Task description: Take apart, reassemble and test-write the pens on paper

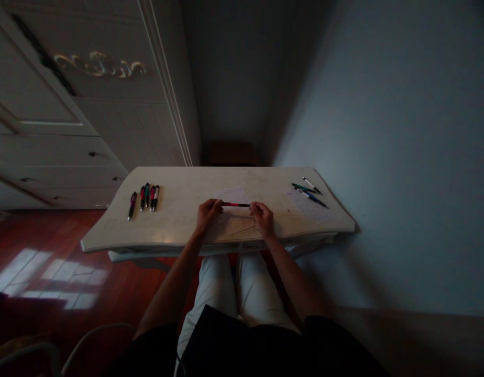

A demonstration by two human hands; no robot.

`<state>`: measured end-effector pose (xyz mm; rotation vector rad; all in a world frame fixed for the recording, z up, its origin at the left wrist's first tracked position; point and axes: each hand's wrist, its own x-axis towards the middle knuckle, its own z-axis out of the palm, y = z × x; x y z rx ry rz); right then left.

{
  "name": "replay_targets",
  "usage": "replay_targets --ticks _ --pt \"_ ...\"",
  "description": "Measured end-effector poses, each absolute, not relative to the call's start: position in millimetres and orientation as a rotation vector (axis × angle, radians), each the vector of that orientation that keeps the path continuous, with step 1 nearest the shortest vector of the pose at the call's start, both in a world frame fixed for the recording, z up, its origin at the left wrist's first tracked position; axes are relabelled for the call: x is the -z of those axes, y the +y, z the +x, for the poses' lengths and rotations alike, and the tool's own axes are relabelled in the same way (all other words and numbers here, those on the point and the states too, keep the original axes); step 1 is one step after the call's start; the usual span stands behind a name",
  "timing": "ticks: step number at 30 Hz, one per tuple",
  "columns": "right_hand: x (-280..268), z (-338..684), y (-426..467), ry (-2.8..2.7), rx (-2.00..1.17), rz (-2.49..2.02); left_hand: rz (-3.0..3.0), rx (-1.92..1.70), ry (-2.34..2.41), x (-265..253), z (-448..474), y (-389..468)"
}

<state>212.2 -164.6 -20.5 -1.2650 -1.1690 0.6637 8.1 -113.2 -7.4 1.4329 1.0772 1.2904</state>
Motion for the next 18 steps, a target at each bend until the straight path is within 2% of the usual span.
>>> replay_targets --ticks 7,18 --pt "21.3 212.4 -164.0 -1.163 -0.651 -1.246 1.404 -1.349 0.938 11.5 5.1 -110.7" --pt "21.6 212.1 -164.4 -1.178 -0.657 -1.247 1.395 -1.325 1.068 8.5 9.5 -114.2"
